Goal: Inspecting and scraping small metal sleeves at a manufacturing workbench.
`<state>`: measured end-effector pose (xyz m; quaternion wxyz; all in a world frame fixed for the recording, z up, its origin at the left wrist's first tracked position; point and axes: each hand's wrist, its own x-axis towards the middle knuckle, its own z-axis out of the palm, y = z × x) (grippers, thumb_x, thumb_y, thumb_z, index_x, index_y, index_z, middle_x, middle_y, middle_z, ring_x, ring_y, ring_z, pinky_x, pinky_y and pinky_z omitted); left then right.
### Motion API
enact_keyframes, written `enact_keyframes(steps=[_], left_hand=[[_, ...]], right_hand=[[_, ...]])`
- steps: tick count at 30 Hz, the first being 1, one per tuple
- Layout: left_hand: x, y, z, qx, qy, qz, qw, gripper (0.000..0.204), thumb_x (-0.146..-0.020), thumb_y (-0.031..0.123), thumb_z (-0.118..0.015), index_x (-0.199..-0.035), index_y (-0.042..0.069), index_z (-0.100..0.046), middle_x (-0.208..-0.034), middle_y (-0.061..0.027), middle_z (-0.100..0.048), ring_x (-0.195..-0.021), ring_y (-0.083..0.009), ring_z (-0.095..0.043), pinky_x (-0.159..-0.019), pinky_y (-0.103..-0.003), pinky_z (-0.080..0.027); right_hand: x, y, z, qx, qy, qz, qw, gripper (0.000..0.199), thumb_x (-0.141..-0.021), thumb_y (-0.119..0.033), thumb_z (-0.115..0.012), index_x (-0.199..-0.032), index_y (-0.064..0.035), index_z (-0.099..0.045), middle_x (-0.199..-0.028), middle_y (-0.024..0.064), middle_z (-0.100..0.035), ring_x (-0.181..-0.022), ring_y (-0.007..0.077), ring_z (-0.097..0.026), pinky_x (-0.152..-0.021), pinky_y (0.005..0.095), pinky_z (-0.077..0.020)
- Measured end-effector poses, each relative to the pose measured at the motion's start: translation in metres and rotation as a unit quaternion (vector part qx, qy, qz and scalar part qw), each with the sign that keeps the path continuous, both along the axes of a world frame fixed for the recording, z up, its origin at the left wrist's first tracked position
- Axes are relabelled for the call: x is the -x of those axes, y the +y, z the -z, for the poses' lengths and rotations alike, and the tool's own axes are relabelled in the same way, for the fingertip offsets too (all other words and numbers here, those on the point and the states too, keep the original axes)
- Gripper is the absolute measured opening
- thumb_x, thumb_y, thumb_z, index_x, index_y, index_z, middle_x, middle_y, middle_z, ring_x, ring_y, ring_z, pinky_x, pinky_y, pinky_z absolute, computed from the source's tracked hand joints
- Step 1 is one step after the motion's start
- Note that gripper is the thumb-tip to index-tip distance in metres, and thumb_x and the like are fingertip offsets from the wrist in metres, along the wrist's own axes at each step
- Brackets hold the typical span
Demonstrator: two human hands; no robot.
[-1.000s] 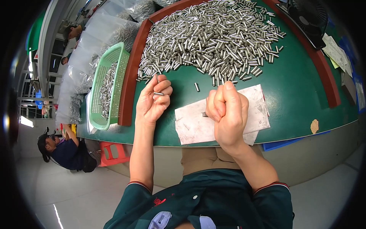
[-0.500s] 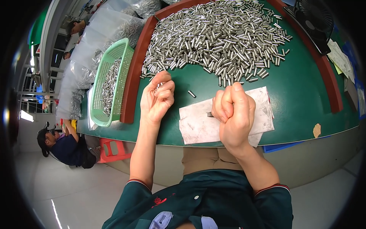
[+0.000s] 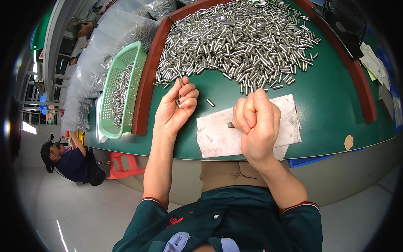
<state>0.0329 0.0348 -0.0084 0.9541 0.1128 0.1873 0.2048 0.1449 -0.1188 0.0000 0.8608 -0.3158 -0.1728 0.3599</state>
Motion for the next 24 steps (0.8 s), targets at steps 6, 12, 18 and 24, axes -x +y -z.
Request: enact_keyframes(steps=[6, 12, 18, 24], left_hand=[[-0.002, -0.005, -0.006, -0.335, 0.152, -0.013, 0.93, 0.029, -0.089, 0.026, -0.046, -0.078, 0.001, -0.054, -0.059, -0.0002, -0.045, -0.049, -0.0061, -0.034, -0.043, -0.019, -0.026], [-0.019, -0.026, 0.001, -0.861, 0.302, 0.015, 0.408, 0.013, -0.073, 0.009, -0.061, -0.085, 0.005, -0.057, -0.066, -0.0142, -0.058, -0.063, -0.0328, -0.055, -0.053, -0.039, -0.042], [-0.011, -0.025, -0.006, -0.672, 0.275, -0.01, 0.688, 0.008, -0.08, 0.009, -0.054, -0.077, 0.003, -0.049, -0.058, -0.0005, -0.047, -0.047, -0.0059, -0.037, -0.043, -0.019, -0.03], [0.002, -0.001, -0.005, -0.158, 0.0, 0.022, 0.987, 0.001, -0.079, 0.004, -0.051, -0.079, 0.005, -0.05, -0.076, -0.0083, -0.052, -0.046, -0.0035, -0.028, -0.04, -0.016, -0.024]], right_hand=[[-0.001, -0.001, 0.001, 0.019, -0.028, -0.007, 0.999, 0.042, -0.092, -0.026, -0.025, -0.052, -0.0129, -0.026, -0.043, -0.0012, -0.026, -0.039, 0.0075, -0.017, -0.04, 0.0235, -0.0189], [0.0, -0.001, -0.001, 0.0, 0.002, 0.007, 1.0, 0.043, -0.092, -0.021, -0.028, -0.05, -0.0103, -0.025, -0.044, -0.0013, -0.026, -0.041, 0.0069, -0.022, -0.038, 0.0221, -0.0186], [-0.001, -0.001, -0.001, 0.014, -0.026, -0.005, 1.0, 0.043, -0.093, -0.026, -0.024, -0.052, -0.0126, -0.026, -0.043, -0.001, -0.026, -0.039, 0.0077, -0.017, -0.04, 0.0236, -0.0192], [-0.002, -0.001, 0.0, 0.026, -0.029, -0.004, 0.999, 0.043, -0.092, -0.026, -0.025, -0.051, -0.0129, -0.025, -0.043, -0.0011, -0.026, -0.039, 0.0077, -0.016, -0.04, 0.0237, -0.0191]])
